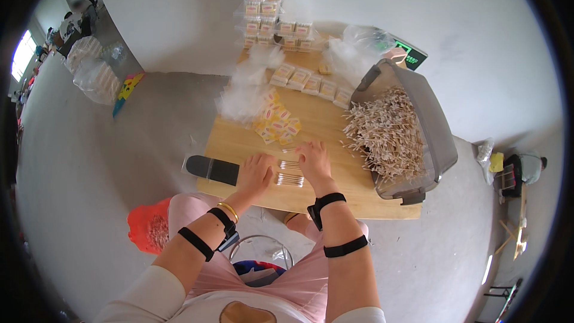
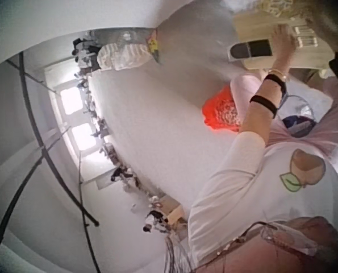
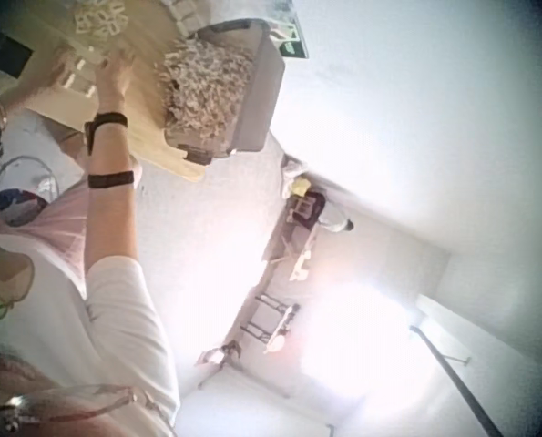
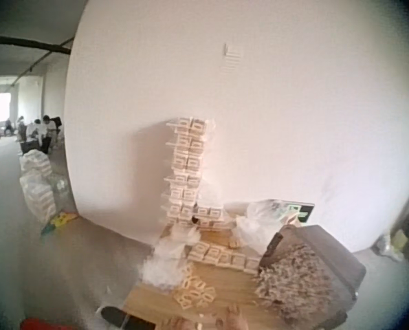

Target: Organize and align cotton swabs on a desk and pack them into paper wrappers.

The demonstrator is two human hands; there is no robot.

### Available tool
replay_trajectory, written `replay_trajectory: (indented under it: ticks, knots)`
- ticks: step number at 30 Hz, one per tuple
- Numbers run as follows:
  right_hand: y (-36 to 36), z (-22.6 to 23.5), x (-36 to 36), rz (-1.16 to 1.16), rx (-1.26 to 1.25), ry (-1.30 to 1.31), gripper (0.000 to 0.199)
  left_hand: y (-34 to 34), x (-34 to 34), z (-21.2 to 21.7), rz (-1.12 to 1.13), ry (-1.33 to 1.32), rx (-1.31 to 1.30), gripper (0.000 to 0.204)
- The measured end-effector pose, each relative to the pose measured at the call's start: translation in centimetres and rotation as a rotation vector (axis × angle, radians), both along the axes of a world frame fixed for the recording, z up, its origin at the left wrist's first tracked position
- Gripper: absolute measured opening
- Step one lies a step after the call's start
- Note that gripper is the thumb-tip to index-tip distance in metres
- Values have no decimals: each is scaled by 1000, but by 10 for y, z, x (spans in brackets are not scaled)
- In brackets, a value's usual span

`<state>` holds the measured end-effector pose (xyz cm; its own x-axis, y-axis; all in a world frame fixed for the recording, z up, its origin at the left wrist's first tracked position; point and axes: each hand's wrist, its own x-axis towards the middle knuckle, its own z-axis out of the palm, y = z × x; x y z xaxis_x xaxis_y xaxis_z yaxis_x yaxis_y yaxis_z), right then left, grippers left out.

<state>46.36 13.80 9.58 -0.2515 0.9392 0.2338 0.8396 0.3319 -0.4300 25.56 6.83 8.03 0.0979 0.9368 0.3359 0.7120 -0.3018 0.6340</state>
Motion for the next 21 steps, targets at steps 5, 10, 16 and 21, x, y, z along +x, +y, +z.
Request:
replay_trajectory:
  ticks: [5, 10, 16, 21]
  knots:
    - [15, -3, -2, 55, -17, 71, 16, 3, -4, 7, 41, 106, -25, 21]
    - [20, 3, -5, 74, -35, 64, 17, 7, -5, 10, 32, 112, 19, 17]
    - [18, 7, -4, 120, 3, 53, 16, 5, -4, 10, 30, 135, 24, 16]
    - [18, 9, 0, 129, -17, -2, 13, 6, -3, 9, 31, 154, 38, 16]
